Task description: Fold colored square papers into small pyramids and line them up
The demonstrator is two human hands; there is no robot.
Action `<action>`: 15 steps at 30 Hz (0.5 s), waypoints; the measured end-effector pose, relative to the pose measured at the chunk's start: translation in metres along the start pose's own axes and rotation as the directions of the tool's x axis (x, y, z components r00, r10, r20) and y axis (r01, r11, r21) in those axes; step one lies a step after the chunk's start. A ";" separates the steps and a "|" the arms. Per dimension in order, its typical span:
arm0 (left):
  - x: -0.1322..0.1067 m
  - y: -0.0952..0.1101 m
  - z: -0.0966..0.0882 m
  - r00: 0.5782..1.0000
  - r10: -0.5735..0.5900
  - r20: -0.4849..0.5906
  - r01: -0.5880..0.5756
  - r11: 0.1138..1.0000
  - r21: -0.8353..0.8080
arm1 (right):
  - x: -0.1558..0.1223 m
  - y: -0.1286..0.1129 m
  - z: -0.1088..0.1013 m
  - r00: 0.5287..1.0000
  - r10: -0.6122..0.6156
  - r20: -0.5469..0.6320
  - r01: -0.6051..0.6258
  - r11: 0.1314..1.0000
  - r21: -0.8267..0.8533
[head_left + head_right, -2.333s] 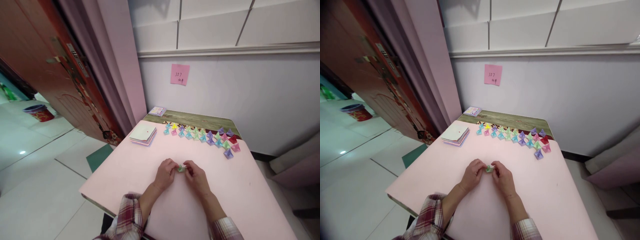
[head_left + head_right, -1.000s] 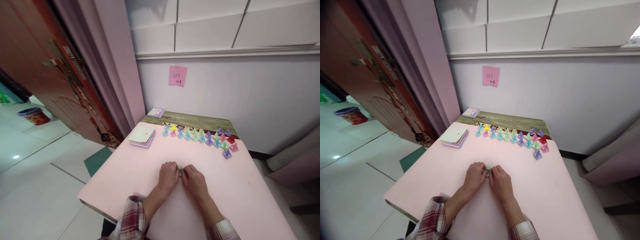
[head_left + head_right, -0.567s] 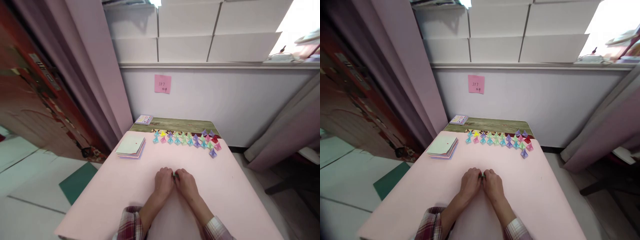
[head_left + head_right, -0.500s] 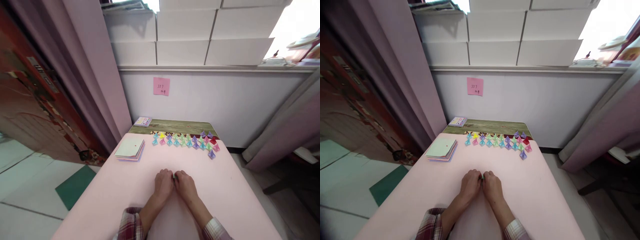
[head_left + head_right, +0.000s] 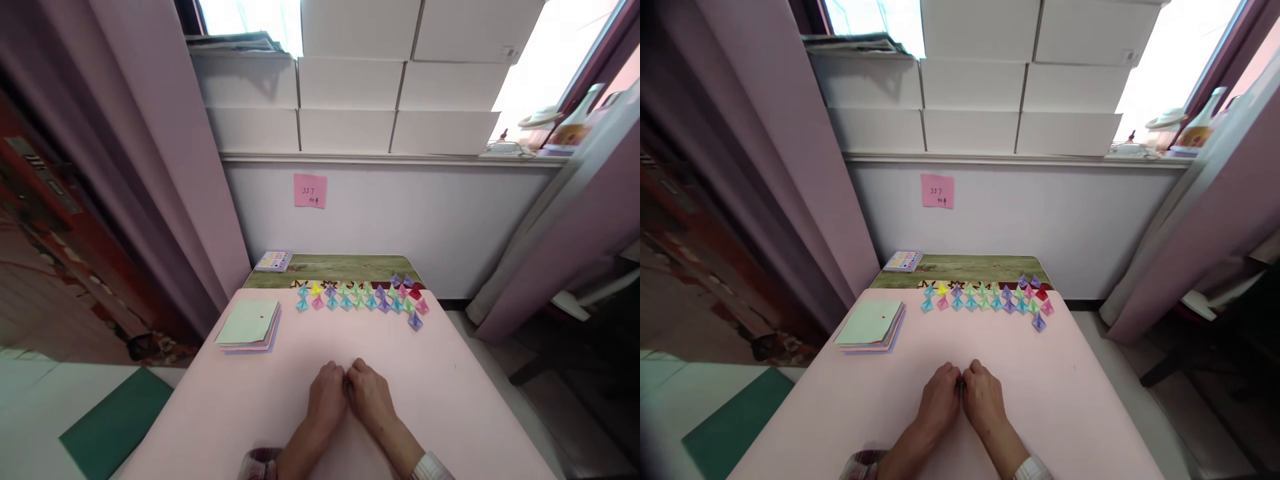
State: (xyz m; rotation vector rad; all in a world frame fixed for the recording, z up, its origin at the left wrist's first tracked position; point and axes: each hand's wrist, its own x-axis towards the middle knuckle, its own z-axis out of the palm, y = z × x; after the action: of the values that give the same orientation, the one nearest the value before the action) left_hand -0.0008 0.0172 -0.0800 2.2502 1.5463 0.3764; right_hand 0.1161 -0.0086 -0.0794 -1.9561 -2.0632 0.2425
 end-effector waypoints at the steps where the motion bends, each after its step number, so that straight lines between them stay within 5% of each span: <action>1: 0.001 0.000 -0.001 1.000 0.003 0.006 -0.003 1.000 -0.004 | 0.000 -0.001 0.000 1.000 -0.010 -0.004 0.010 1.000 0.001; 4: 0.001 -0.007 -0.005 0.999 0.048 -0.012 -0.049 0.993 -0.106 | 0.001 0.003 -0.003 0.998 -0.036 -0.052 0.038 0.999 0.029; 7: -0.001 -0.027 -0.008 0.983 0.082 -0.163 -0.123 0.958 -0.261 | 0.011 0.023 -0.015 0.991 0.004 -0.137 0.011 0.994 0.111; 10: -0.007 -0.054 -0.007 0.960 0.032 -0.279 -0.112 0.955 -0.276 | 0.042 0.065 -0.042 0.979 0.095 -0.181 -0.062 0.982 0.180; 15: -0.010 -0.081 0.000 0.961 -0.023 -0.274 -0.076 0.936 -0.343 | 0.130 0.149 -0.095 0.926 0.314 -0.211 -0.292 0.948 0.128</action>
State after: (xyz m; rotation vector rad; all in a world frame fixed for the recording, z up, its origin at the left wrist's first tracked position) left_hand -0.0716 0.0342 -0.1170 2.0009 1.4368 0.9307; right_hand 0.2822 0.1232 -0.0250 -2.1279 -1.5748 0.1645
